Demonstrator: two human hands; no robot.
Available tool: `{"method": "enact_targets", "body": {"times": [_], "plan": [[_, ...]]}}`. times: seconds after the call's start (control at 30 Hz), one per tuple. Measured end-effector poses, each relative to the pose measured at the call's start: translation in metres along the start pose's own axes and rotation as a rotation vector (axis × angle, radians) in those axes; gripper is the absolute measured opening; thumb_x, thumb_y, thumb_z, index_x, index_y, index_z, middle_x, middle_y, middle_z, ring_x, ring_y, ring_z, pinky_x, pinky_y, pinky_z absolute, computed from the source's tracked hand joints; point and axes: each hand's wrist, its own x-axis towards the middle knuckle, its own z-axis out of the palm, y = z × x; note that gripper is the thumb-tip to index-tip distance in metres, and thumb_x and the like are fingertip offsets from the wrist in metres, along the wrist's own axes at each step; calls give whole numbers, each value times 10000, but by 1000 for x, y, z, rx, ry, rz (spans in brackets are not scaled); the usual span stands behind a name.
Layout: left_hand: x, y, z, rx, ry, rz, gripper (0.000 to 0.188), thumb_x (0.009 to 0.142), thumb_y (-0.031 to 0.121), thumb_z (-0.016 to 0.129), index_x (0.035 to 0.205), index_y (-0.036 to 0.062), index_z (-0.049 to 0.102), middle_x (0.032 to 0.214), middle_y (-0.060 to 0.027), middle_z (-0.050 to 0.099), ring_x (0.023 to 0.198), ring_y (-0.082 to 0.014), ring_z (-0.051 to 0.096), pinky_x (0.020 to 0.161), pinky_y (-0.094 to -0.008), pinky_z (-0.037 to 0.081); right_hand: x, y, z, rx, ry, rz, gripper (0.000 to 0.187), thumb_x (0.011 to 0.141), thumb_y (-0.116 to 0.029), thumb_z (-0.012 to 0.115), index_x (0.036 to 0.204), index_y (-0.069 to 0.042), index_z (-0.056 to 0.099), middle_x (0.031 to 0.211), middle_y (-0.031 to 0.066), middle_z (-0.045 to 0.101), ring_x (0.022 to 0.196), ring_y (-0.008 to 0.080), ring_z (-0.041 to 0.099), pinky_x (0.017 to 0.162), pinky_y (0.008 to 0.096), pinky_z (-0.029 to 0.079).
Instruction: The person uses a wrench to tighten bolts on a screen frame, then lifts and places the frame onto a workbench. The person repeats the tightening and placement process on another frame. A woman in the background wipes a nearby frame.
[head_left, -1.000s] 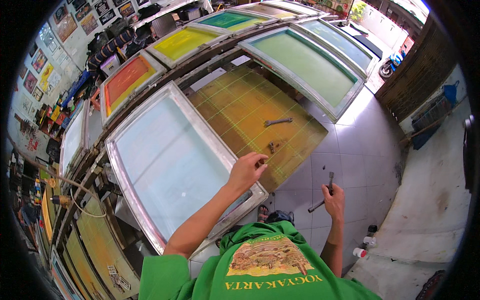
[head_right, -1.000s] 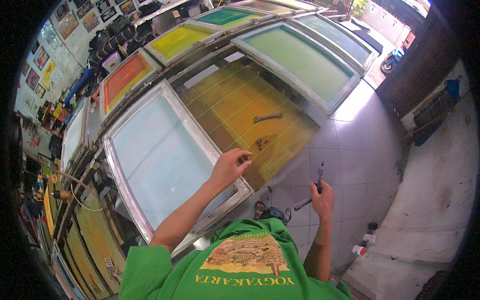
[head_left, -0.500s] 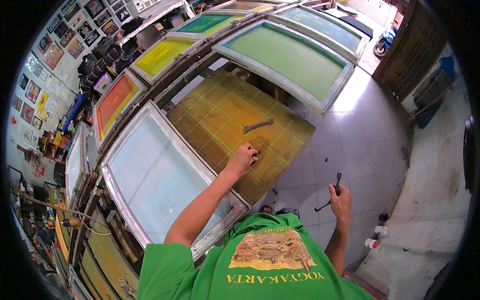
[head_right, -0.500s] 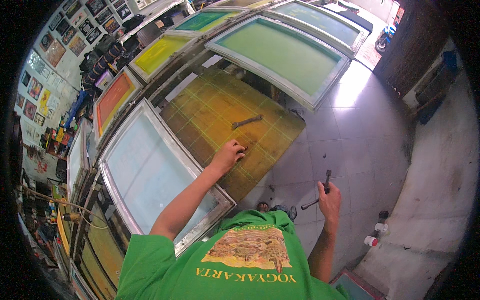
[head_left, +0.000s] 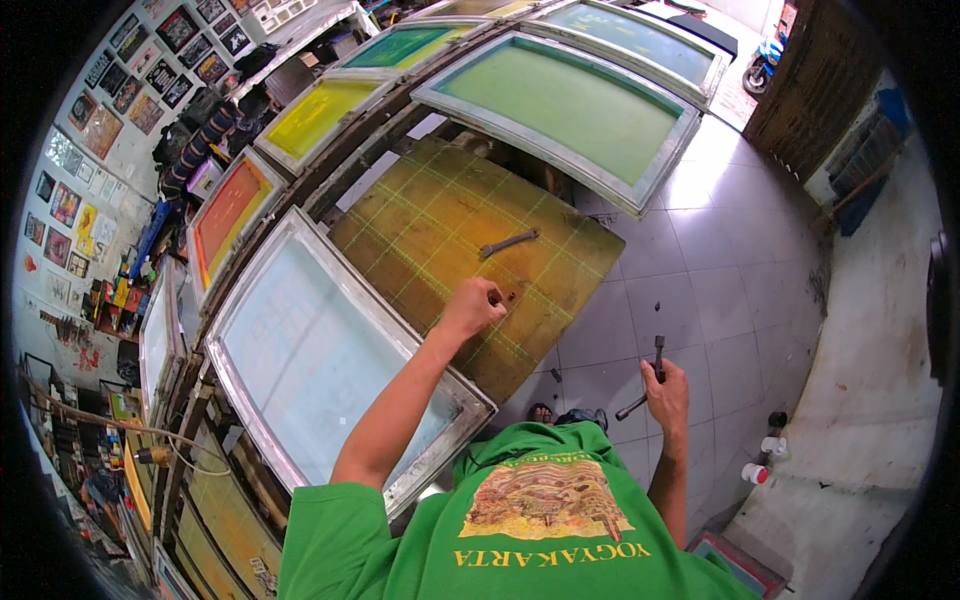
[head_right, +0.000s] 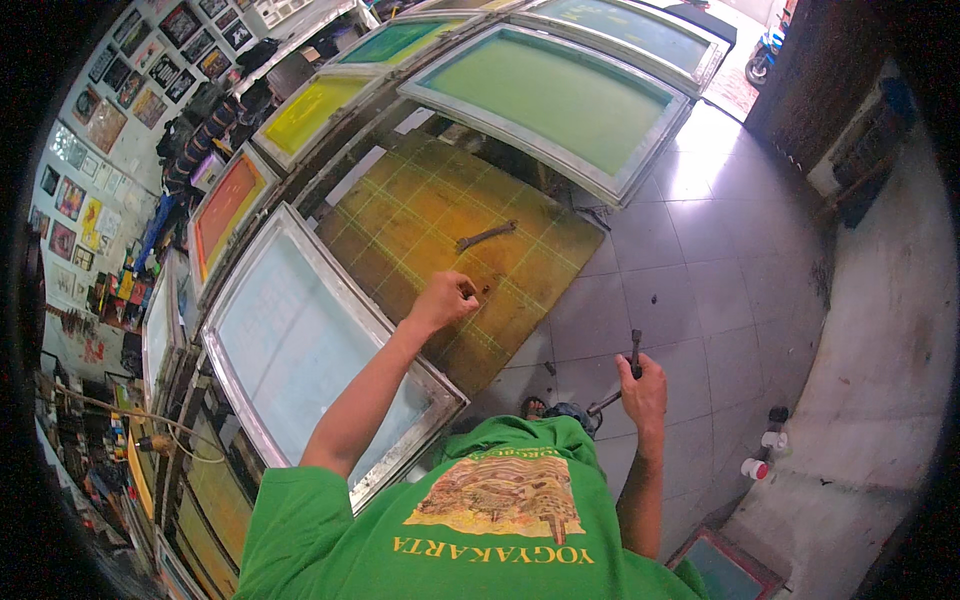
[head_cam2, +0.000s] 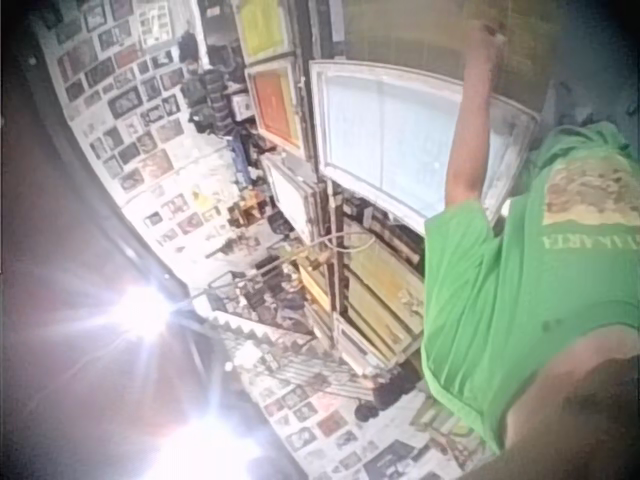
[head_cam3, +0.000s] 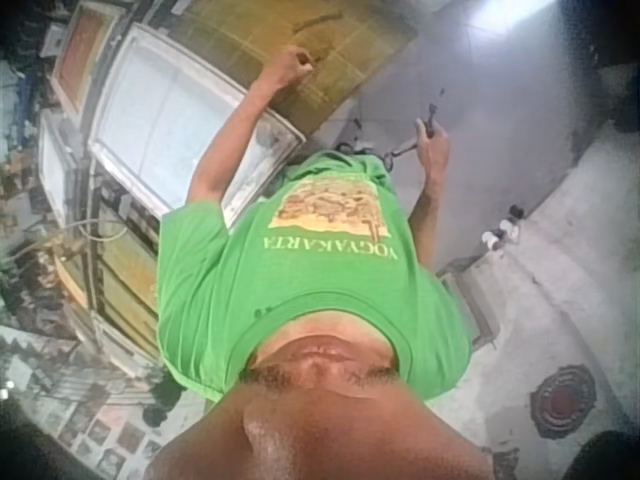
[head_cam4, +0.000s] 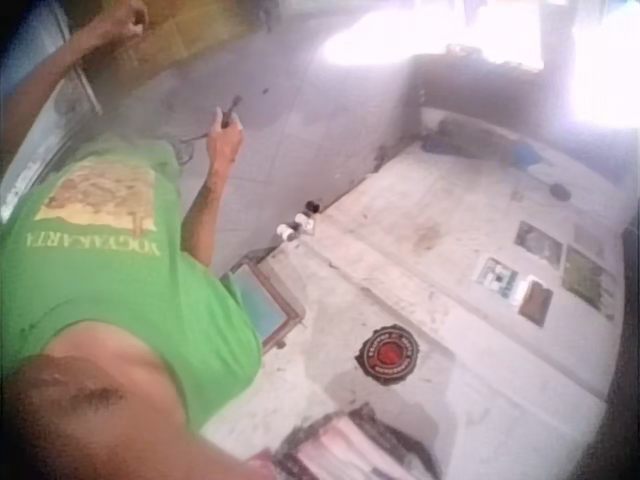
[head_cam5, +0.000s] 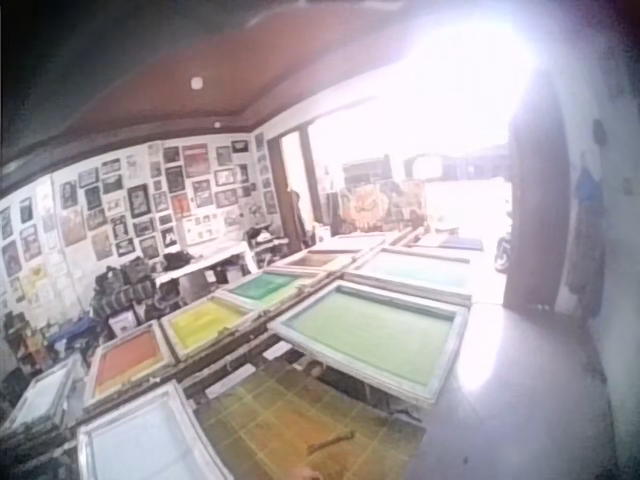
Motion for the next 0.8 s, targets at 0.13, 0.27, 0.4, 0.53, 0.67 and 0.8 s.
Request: {"method": "enact_targets", "body": {"times": [0.13, 0.27, 0.4, 0.53, 0.67, 0.8], "plan": [[2, -1, -7, 62, 26, -60, 201, 728, 136, 798, 861, -15, 791, 868, -228, 766, 819, -364, 763, 765, -426, 613, -8, -10, -9, -39, 7, -21, 382, 999, -345, 735, 949, 34, 729, 687, 139, 627, 630, 221, 569, 623, 425, 456], [3, -4, -3, 131, 62, 13, 198, 714, 127, 784, 864, 0, 787, 846, -218, 756, 794, -356, 750, 758, -427, 609, -9, -5, -12, -85, -44, -6, 382, 992, -337, 745, 932, 39, 718, 689, 154, 631, 627, 216, 569, 616, 427, 452], [8, -14, 13, 257, 78, -5, 195, 712, 120, 795, 872, 11, 775, 867, -233, 753, 830, -400, 738, 785, -460, 604, -9, 0, -6, -47, -47, -51, 371, 984, -331, 755, 907, 30, 717, 660, 114, 605, 610, 183, 541, 596, 408, 434], [10, -11, 31, 533, 106, -65, 280, 718, 76, 789, 986, 0, 763, 935, -265, 751, 855, -441, 725, 789, -477, 600, -14, -16, 4, -7, -88, -63, 366, 973, -337, 767, 912, 22, 732, 668, 122, 617, 615, 199, 565, 607, 401, 448], [9, -10, 15, 290, 56, -89, 339, 744, 34, 795, 1072, -21, 736, 913, -244, 748, 869, -417, 742, 792, -469, 606, -14, -8, 14, -58, -106, -106, 367, 967, -343, 770, 954, 22, 748, 707, 178, 657, 637, 257, 616, 644, 419, 483], [3, -4, -20, -252, 49, -337, 289, 809, 58, 842, 1074, -5, 745, 937, -158, 774, 879, -270, 767, 751, -365, 624, -19, -11, 19, 6, -105, -98, 383, 972, -347, 764, 911, 28, 710, 703, 188, 649, 627, 270, 606, 644, 436, 485]]}}
